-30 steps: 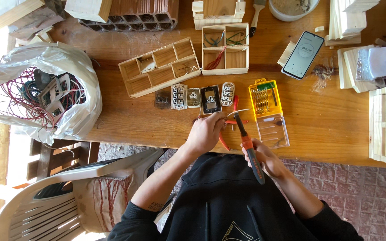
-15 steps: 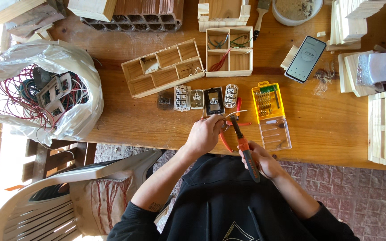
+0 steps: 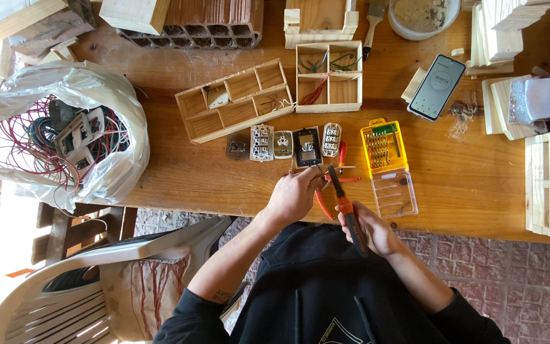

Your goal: The person strips red wires with pliers, twists the ends, and inserts them into a terminal block. They then use a screwdriver to tighten the screws securing the wires in place.

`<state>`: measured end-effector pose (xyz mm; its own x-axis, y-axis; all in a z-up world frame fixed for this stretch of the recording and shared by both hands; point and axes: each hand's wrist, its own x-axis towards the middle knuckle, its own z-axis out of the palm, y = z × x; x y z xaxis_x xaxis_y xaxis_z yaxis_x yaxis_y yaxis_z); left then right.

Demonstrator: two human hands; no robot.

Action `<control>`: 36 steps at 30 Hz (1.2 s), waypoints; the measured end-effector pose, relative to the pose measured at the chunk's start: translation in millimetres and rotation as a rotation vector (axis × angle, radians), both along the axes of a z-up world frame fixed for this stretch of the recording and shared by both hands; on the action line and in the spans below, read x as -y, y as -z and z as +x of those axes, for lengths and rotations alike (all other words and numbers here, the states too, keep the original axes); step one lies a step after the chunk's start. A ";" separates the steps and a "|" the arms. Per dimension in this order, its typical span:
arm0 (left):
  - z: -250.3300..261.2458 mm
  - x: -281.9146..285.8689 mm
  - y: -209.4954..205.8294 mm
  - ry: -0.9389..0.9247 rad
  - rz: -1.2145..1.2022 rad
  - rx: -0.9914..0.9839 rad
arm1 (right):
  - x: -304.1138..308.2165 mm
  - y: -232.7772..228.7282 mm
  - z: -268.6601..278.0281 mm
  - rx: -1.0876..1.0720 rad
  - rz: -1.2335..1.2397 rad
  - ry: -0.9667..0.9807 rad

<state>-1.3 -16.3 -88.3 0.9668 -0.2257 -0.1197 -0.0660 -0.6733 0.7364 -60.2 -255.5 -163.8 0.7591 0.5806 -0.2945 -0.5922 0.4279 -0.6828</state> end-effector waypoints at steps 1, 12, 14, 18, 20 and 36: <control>-0.1 -0.8 0.1 -0.002 0.000 -0.002 | 0.2 -2.5 -0.6 -0.002 0.000 -0.002; -10.3 0.2 -3.4 0.031 -0.053 -0.101 | -10.0 4.0 2.2 0.187 -0.458 -0.112; -14.6 1.9 -2.6 0.029 -0.078 -0.098 | -13.8 -4.2 -3.1 0.172 -0.473 -0.095; -16.7 1.1 9.7 0.067 -0.182 -0.084 | -14.6 4.9 -11.0 0.157 -0.504 -0.116; -24.3 5.5 25.8 0.019 -0.353 -0.157 | -23.8 3.0 -23.3 0.077 -0.452 -0.069; -38.8 57.4 21.0 -0.566 -1.312 -0.590 | -45.6 5.4 -51.8 -0.001 -0.100 0.215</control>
